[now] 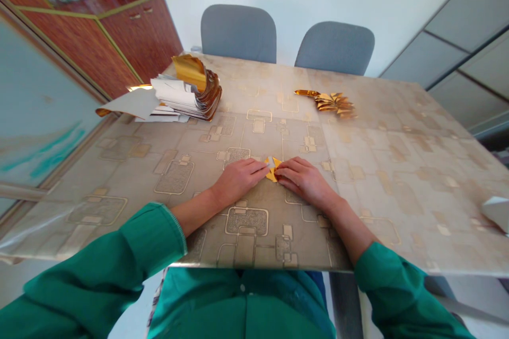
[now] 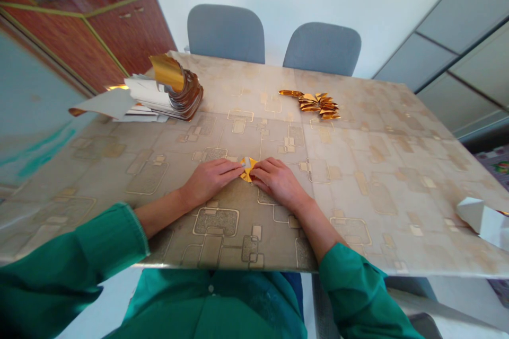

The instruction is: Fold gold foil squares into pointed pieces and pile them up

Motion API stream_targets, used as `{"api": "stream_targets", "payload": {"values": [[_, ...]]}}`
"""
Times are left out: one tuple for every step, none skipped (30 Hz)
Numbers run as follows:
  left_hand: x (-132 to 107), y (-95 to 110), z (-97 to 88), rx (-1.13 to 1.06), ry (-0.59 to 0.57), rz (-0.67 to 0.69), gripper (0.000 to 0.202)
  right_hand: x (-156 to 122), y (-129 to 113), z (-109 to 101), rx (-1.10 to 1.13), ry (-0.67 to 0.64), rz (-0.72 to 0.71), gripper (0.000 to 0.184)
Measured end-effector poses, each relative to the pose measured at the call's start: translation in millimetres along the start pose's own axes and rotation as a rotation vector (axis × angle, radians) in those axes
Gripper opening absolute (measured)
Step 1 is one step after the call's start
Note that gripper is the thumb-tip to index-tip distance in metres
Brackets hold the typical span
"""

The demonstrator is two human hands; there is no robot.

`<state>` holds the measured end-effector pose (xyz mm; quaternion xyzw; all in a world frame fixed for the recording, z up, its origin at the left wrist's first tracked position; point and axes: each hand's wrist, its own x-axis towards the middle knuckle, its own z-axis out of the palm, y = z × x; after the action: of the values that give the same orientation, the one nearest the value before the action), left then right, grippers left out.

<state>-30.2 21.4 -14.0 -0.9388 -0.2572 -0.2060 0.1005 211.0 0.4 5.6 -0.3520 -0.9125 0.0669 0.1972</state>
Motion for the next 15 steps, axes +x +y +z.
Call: {"api": "stream_targets", "payload": {"values": [[0.0, -0.5, 0.5, -0.004, -0.015, 0.008, 0.022, -0.1, 0.6, 0.0, -0.006, -0.003, -0.006, 0.02], [0.3, -1.0, 0.9, -0.009, -0.034, 0.017, 0.022, -0.1, 1.1, -0.1, -0.013, -0.007, -0.01, 0.02], [0.8, -1.3, 1.1, -0.015, -0.052, 0.025, 0.021, -0.1, 1.5, -0.1, -0.023, -0.012, -0.014, 0.021], [1.3, -1.6, 1.3, -0.019, -0.065, 0.03, 0.02, 0.0, 1.9, -0.2, -0.034, -0.013, -0.017, 0.021], [1.9, -1.7, 1.7, -0.023, -0.07, 0.031, 0.019, 0.1, 2.0, -0.1, -0.047, -0.01, -0.02, 0.022], [2.3, -1.9, 2.1, -0.024, -0.067, 0.03, 0.018, 0.2, 2.0, 0.0, -0.061, -0.004, -0.024, 0.022], [2.5, -2.0, 2.7, -0.024, -0.058, 0.026, 0.018, 0.3, 2.0, 0.1, -0.075, 0.005, -0.028, 0.023], [2.5, -2.1, 3.3, -0.023, -0.047, 0.021, 0.018, 0.4, 1.8, 0.3, -0.09, 0.016, -0.035, 0.024], [2.4, -2.3, 4.0, -0.021, -0.037, 0.015, 0.018, 0.5, 1.6, 0.4, -0.102, 0.027, -0.042, 0.024], [2.1, -2.4, 4.7, -0.023, -0.029, 0.008, 0.019, 0.6, 1.4, 0.5, -0.112, 0.036, -0.048, 0.024], [1.8, -2.6, 5.4, -0.028, -0.023, 0.0, 0.02, 0.7, 1.2, 0.5, -0.117, 0.043, -0.052, 0.024], [1.5, -2.7, 6.0, -0.037, -0.016, -0.009, 0.02, 0.7, 1.1, 0.6, -0.117, 0.049, -0.055, 0.024], [1.3, -2.7, 6.3, -0.047, -0.008, -0.017, 0.02, 0.8, 1.0, 0.6, -0.115, 0.052, -0.056, 0.024], [1.1, -2.6, 6.5, -0.055, -0.002, -0.021, 0.021, 0.8, 0.9, 0.6, -0.112, 0.052, -0.056, 0.024], [1.0, -2.3, 6.3, -0.062, -0.001, -0.021, 0.021, 0.7, 1.0, 0.6, -0.111, 0.051, -0.056, 0.023]]}}
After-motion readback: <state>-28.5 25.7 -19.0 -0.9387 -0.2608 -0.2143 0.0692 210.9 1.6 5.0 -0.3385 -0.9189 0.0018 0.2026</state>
